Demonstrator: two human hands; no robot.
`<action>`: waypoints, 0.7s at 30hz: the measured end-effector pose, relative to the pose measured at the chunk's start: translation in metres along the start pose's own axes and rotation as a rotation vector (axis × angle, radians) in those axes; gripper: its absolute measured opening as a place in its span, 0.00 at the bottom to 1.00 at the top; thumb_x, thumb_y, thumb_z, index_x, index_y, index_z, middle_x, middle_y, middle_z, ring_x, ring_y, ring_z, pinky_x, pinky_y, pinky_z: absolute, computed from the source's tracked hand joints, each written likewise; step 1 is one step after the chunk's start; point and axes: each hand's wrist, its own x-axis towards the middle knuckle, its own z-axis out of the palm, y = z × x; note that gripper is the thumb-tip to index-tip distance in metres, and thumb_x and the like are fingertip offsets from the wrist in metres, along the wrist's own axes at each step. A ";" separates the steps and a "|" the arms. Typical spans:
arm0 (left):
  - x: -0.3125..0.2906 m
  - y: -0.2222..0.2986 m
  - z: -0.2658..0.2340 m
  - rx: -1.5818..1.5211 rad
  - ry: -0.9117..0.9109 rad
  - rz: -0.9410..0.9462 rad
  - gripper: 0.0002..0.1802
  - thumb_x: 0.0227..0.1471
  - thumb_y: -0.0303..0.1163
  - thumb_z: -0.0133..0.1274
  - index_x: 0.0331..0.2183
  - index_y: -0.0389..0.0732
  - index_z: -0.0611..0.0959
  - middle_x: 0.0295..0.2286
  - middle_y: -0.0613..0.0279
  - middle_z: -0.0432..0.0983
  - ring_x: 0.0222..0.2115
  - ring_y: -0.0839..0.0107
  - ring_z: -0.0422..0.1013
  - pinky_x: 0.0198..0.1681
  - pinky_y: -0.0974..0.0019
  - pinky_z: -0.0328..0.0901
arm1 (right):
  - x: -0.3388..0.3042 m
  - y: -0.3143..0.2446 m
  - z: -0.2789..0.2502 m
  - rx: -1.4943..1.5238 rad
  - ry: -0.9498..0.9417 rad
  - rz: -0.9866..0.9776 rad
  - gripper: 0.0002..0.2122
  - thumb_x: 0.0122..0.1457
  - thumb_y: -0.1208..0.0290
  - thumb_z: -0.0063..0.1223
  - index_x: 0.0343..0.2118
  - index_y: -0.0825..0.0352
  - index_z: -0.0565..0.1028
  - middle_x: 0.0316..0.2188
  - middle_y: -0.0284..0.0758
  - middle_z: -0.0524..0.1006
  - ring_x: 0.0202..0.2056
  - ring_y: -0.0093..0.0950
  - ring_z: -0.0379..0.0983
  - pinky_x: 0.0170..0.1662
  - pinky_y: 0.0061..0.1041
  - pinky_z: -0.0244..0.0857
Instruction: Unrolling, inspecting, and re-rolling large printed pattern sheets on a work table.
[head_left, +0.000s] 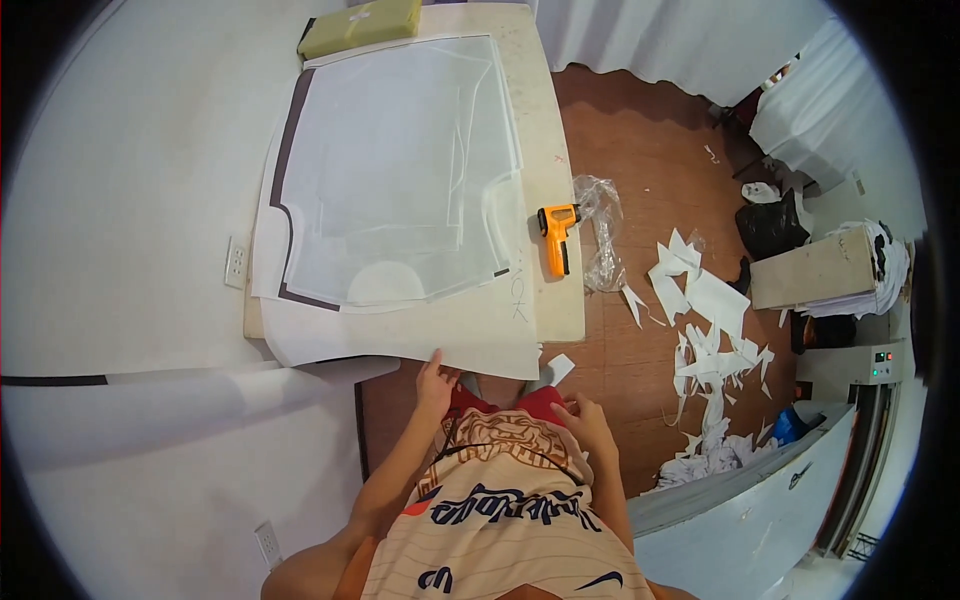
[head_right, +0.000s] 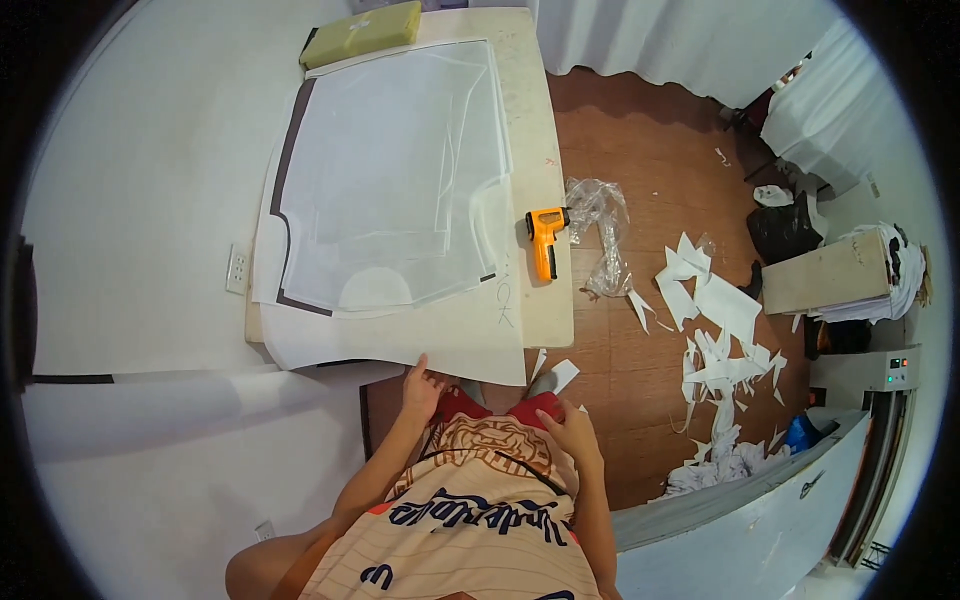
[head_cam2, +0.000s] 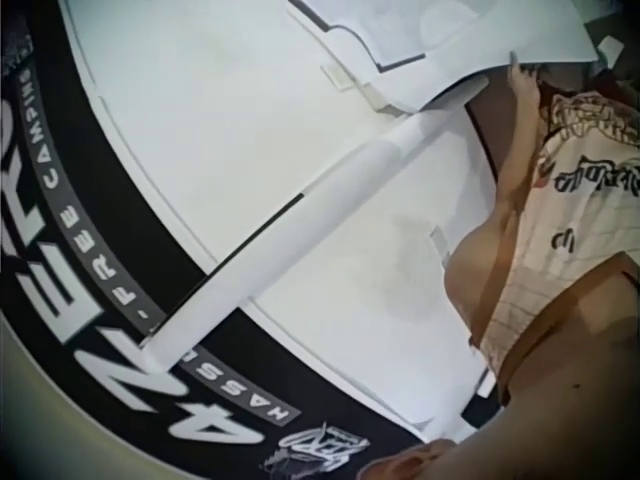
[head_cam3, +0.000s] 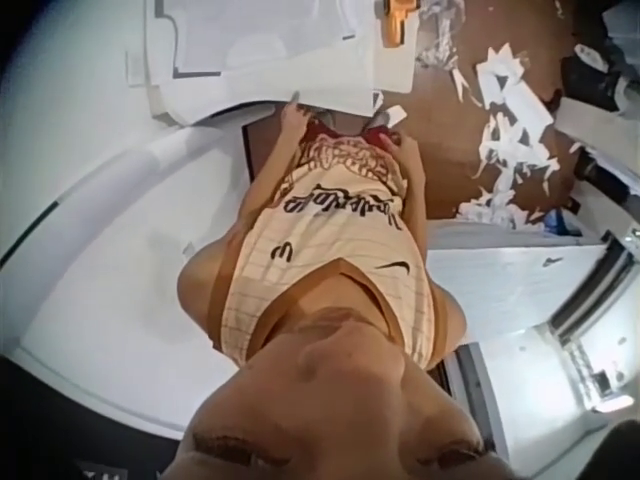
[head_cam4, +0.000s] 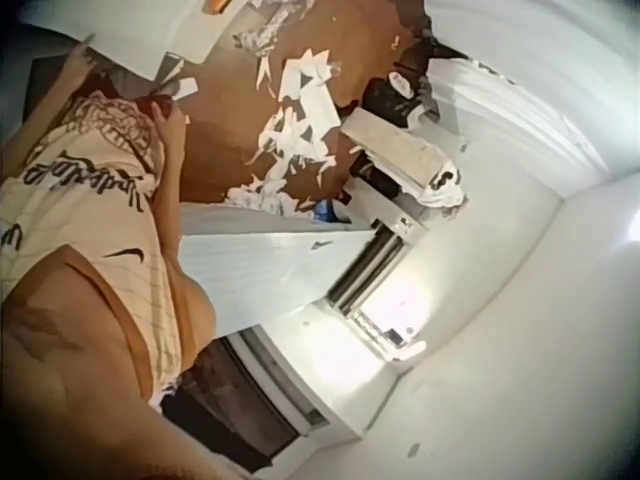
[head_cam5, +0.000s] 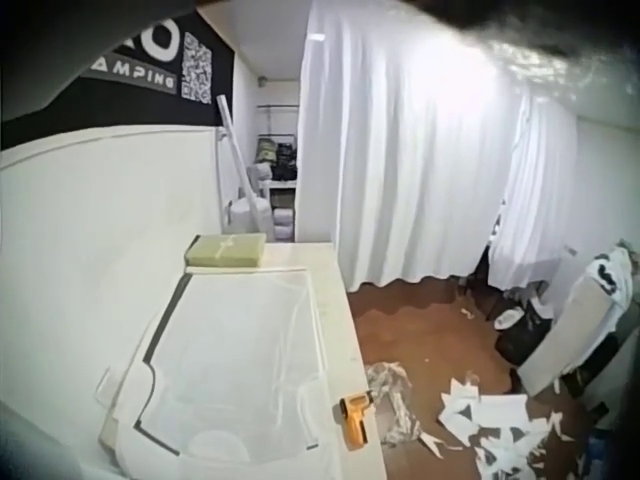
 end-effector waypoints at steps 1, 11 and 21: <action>-0.001 0.000 0.001 0.003 0.004 0.005 0.25 0.62 0.43 0.61 0.54 0.41 0.76 0.49 0.61 0.74 0.48 0.65 0.72 0.57 0.55 0.65 | 0.004 0.001 -0.006 -0.019 -0.019 0.010 0.23 0.59 0.54 0.65 0.43 0.74 0.80 0.32 0.51 0.83 0.34 0.45 0.83 0.39 0.39 0.75; 0.013 -0.019 0.000 0.322 0.764 0.864 0.20 0.62 0.34 0.60 0.50 0.38 0.72 0.39 0.61 0.70 0.38 0.71 0.69 0.42 0.63 0.68 | 0.086 0.051 -0.111 -0.012 -0.160 -0.170 0.23 0.59 0.56 0.65 0.46 0.75 0.79 0.32 0.51 0.84 0.35 0.43 0.84 0.39 0.37 0.76; -0.016 -0.081 0.257 0.587 0.491 1.112 0.11 0.64 0.30 0.57 0.44 0.33 0.81 0.39 0.58 0.79 0.40 0.72 0.75 0.47 0.67 0.69 | 0.171 0.177 -0.321 0.117 0.108 -0.184 0.17 0.62 0.63 0.65 0.47 0.72 0.80 0.30 0.43 0.84 0.31 0.31 0.81 0.35 0.29 0.74</action>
